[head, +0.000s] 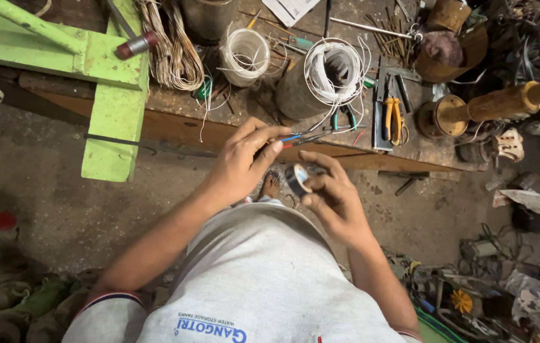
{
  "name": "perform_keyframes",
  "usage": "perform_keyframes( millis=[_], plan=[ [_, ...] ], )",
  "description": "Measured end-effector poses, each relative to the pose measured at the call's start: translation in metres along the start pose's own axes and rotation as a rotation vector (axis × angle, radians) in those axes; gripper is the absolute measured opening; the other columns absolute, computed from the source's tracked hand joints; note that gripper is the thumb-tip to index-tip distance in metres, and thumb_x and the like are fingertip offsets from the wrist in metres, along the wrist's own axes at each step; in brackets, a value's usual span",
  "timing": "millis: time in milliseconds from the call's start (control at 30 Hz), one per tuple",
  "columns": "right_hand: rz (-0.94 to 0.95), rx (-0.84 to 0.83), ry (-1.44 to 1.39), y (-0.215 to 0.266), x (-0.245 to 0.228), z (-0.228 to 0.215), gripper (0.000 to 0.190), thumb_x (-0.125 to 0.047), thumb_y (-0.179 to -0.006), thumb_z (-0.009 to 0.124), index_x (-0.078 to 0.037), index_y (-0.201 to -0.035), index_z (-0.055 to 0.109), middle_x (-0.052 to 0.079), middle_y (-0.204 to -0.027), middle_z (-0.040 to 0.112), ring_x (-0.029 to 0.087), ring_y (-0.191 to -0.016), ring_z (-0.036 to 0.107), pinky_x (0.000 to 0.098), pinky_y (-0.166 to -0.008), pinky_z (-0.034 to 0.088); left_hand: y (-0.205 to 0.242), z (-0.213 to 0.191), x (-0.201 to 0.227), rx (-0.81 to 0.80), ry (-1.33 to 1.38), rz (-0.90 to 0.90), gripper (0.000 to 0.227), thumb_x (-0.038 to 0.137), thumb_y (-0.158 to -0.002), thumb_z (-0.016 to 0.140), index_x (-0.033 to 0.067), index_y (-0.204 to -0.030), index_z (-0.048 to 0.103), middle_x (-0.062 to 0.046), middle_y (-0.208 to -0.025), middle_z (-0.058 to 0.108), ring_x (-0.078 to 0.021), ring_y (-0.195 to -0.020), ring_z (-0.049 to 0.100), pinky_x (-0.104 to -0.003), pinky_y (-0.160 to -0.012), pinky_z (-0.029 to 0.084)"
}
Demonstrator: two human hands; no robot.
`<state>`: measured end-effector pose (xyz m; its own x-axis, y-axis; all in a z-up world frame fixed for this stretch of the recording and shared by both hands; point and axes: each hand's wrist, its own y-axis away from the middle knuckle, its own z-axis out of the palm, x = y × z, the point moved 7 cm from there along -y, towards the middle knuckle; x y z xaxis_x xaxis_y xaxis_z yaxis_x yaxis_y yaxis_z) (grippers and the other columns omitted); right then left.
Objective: The person strips the insulation from several colored wires using pliers and then wraps the exposed ends with black electrical tape. They handle the wires one by one, twisting them together and securing the connections with tape.
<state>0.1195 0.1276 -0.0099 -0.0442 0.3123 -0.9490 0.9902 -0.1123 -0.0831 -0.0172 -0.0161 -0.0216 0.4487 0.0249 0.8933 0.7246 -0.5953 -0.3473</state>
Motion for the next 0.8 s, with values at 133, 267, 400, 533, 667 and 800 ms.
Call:
perform_keyframes(
  millis=[133, 267, 400, 533, 667, 800],
  plan=[
    [0.145, 0.114, -0.037, -0.017, 0.032, -0.002, 0.016, -0.014, -0.099, 0.07, 0.0, -0.098, 0.062, 0.013, -0.14, 0.058, 0.019, -0.121, 0.058, 0.0307, -0.099, 0.049, -0.003, -0.002, 0.002, -0.068, 0.056, -0.076, 0.029, 0.02, -0.098, 0.069, 0.0051, -0.123, 0.069, -0.011, -0.103, 0.065, -0.0248, -0.094, 0.069, -0.037, -0.084, 0.056],
    [0.228, 0.187, -0.215, -0.018, 0.061, -0.003, 0.015, -0.012, -0.099, 0.069, 0.0, -0.098, 0.061, 0.009, -0.133, 0.055, 0.016, -0.109, 0.058, 0.0294, -0.09, 0.051, -0.005, 0.003, 0.0, -0.145, 0.034, -0.167, 0.039, 0.02, -0.093, 0.071, 0.0063, -0.13, 0.067, -0.012, -0.097, 0.065, -0.025, -0.089, 0.069, -0.037, -0.082, 0.056],
    [0.153, 0.146, -0.18, -0.016, 0.062, 0.001, 0.015, -0.01, -0.102, 0.07, 0.001, -0.099, 0.06, 0.009, -0.129, 0.055, 0.016, -0.114, 0.055, 0.0283, -0.096, 0.048, -0.004, 0.005, 0.003, -0.141, 0.038, -0.112, 0.034, 0.017, -0.094, 0.071, 0.0054, -0.126, 0.07, -0.012, -0.103, 0.068, -0.0254, -0.094, 0.071, -0.037, -0.084, 0.056],
    [0.17, 0.154, -0.2, -0.017, 0.061, 0.0, 0.015, -0.012, -0.099, 0.069, 0.001, -0.099, 0.061, 0.01, -0.135, 0.055, 0.016, -0.117, 0.056, 0.0289, -0.097, 0.049, -0.006, 0.006, 0.002, -0.123, 0.027, -0.1, 0.027, 0.017, -0.095, 0.07, 0.0055, -0.119, 0.074, -0.012, -0.101, 0.069, -0.0262, -0.094, 0.071, -0.037, -0.084, 0.056],
    [0.126, 0.145, -0.159, -0.018, 0.055, -0.002, 0.015, -0.012, -0.098, 0.07, 0.001, -0.1, 0.062, 0.011, -0.137, 0.054, 0.017, -0.122, 0.056, 0.0299, -0.101, 0.047, -0.006, 0.007, 0.0, -0.118, 0.032, -0.113, 0.026, 0.017, -0.095, 0.07, 0.0053, -0.117, 0.075, -0.012, -0.101, 0.069, -0.0267, -0.093, 0.071, -0.037, -0.084, 0.056],
    [0.125, 0.141, -0.141, -0.014, 0.056, -0.003, 0.015, -0.011, -0.099, 0.07, 0.001, -0.1, 0.061, 0.011, -0.137, 0.054, 0.018, -0.123, 0.055, 0.0302, -0.102, 0.047, -0.005, 0.009, 0.0, -0.127, 0.028, -0.105, 0.025, 0.016, -0.094, 0.071, 0.0054, -0.116, 0.075, -0.012, -0.099, 0.069, -0.0267, -0.092, 0.071, -0.037, -0.083, 0.056]
  ],
)
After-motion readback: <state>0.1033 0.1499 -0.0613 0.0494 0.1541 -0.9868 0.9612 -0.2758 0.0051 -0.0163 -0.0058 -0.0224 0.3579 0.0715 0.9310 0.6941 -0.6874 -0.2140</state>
